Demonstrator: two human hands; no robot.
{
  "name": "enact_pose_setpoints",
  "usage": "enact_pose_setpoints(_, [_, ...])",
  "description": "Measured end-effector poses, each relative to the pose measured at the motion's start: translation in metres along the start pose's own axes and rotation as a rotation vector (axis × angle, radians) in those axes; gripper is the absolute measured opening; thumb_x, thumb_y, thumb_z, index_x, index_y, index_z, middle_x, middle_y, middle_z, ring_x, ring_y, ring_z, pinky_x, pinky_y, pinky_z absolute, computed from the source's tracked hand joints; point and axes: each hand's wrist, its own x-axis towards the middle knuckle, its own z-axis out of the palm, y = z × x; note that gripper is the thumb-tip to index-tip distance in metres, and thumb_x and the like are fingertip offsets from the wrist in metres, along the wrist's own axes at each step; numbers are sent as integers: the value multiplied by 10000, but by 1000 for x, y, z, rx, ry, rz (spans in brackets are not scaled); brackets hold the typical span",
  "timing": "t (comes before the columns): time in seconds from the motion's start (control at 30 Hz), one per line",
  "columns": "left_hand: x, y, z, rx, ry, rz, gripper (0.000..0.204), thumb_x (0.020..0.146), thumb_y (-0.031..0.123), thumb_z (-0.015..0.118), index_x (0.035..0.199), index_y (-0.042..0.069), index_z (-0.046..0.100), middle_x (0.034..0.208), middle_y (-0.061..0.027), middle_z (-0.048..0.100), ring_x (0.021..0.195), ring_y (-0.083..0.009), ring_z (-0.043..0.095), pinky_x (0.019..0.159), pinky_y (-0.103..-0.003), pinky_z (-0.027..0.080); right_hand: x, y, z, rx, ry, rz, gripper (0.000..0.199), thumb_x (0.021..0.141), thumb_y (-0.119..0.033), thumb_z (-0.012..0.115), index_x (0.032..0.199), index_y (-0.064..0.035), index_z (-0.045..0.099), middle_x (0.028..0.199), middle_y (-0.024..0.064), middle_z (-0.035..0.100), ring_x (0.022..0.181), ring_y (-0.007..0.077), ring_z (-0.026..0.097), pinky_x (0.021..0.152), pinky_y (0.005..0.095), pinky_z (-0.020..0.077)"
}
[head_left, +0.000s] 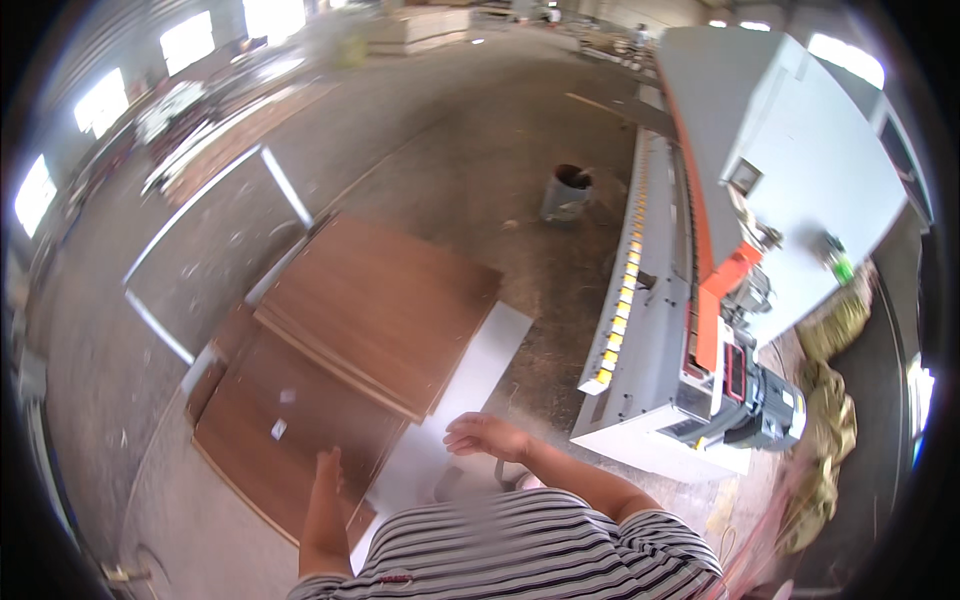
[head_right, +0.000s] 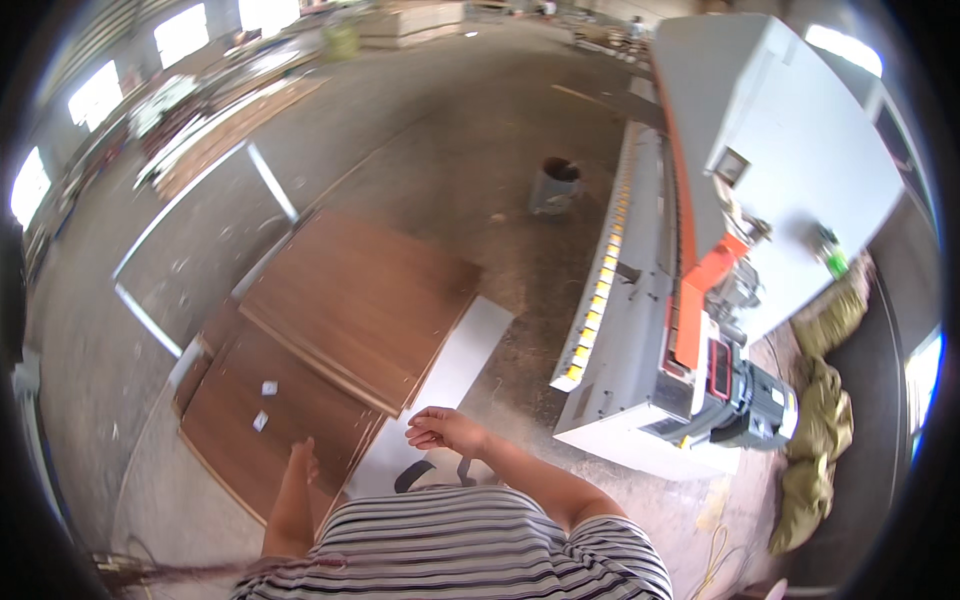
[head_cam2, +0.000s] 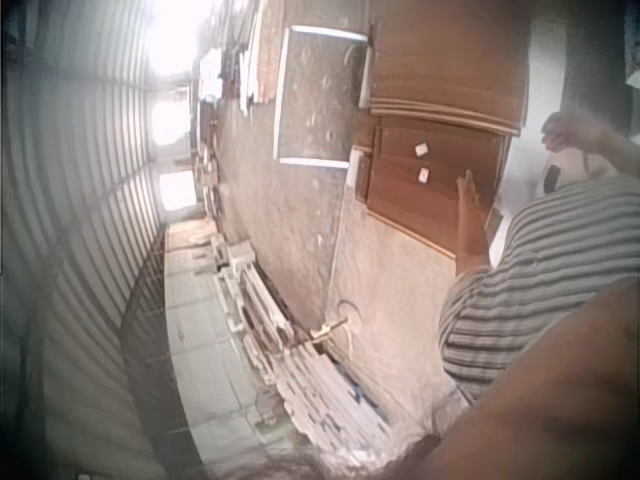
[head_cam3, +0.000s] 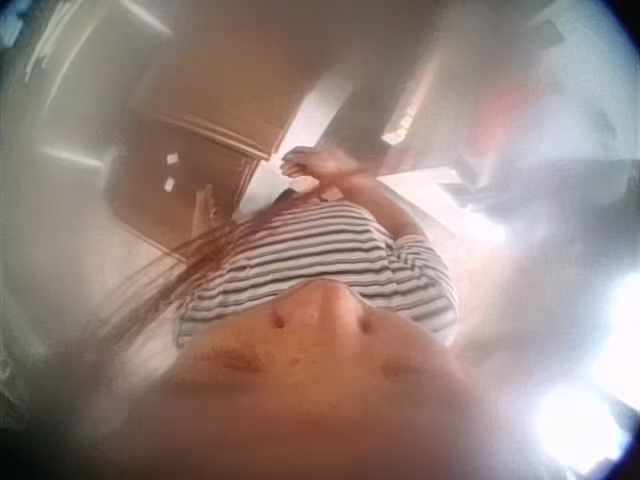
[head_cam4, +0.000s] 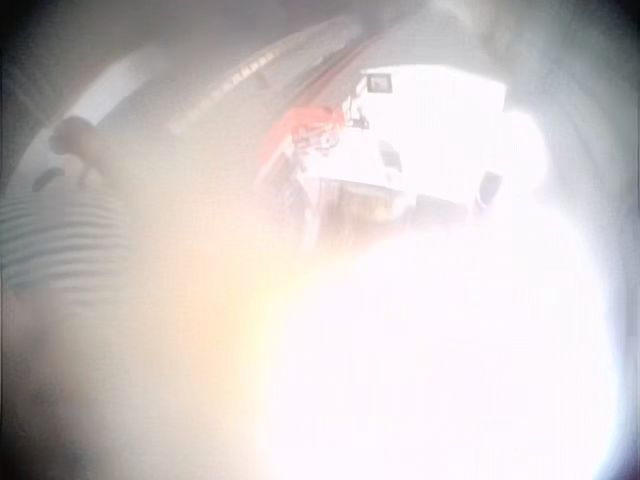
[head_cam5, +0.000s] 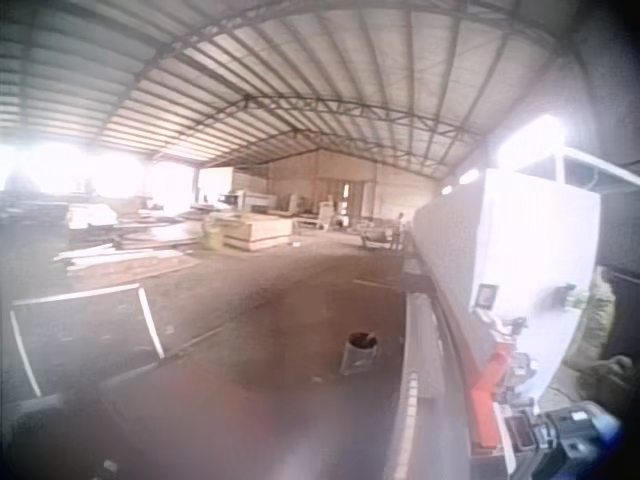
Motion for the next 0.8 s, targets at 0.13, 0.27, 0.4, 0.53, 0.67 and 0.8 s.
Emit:
enact_pose_setpoints(0.13, [-52,11,66,30,-357,35,139,784,277,558,752,155,499,829,-18,507,765,-168,536,568,-305,424,-67,-49,-12,44,95,-344,283,910,-223,496,1084,0,509,1020,142,598,938,225,593,862,337,472])
enact_pose_setpoints(0.27, [-69,-7,104,84,-760,106,128,775,184,545,684,155,461,615,8,468,565,-116,525,485,-228,399,-135,-109,14,69,46,-682,252,906,-177,498,1077,7,496,1056,171,583,947,248,597,839,357,482])
enact_pose_setpoints(0.4, [-46,-20,147,69,-1143,-46,72,788,150,528,731,111,507,652,-9,520,562,-111,541,507,-243,431,-227,-150,56,-79,-181,-1066,251,904,-170,496,1077,10,472,1045,166,579,944,233,598,825,342,492])
enact_pose_setpoints(0.53, [-67,-8,169,767,-965,528,78,799,156,523,764,87,523,681,-22,542,581,-120,556,521,-250,443,-291,-153,93,-100,-269,-1498,279,815,-161,615,989,29,507,946,163,593,818,258,609,762,361,499])
enact_pose_setpoints(0.67, [-107,25,178,1148,-773,919,103,809,162,519,796,63,540,711,-36,565,600,-129,571,535,-258,454,-359,-136,106,-230,-245,-1848,278,788,-170,641,941,31,526,895,153,597,777,255,602,731,368,495])
enact_pose_setpoints(0.8, [-67,25,160,933,-729,629,166,827,175,521,876,20,554,765,-70,595,638,-145,593,568,-273,472,-396,-117,99,-408,-96,-1958,271,783,-169,639,932,29,528,885,150,591,767,255,594,719,365,488])
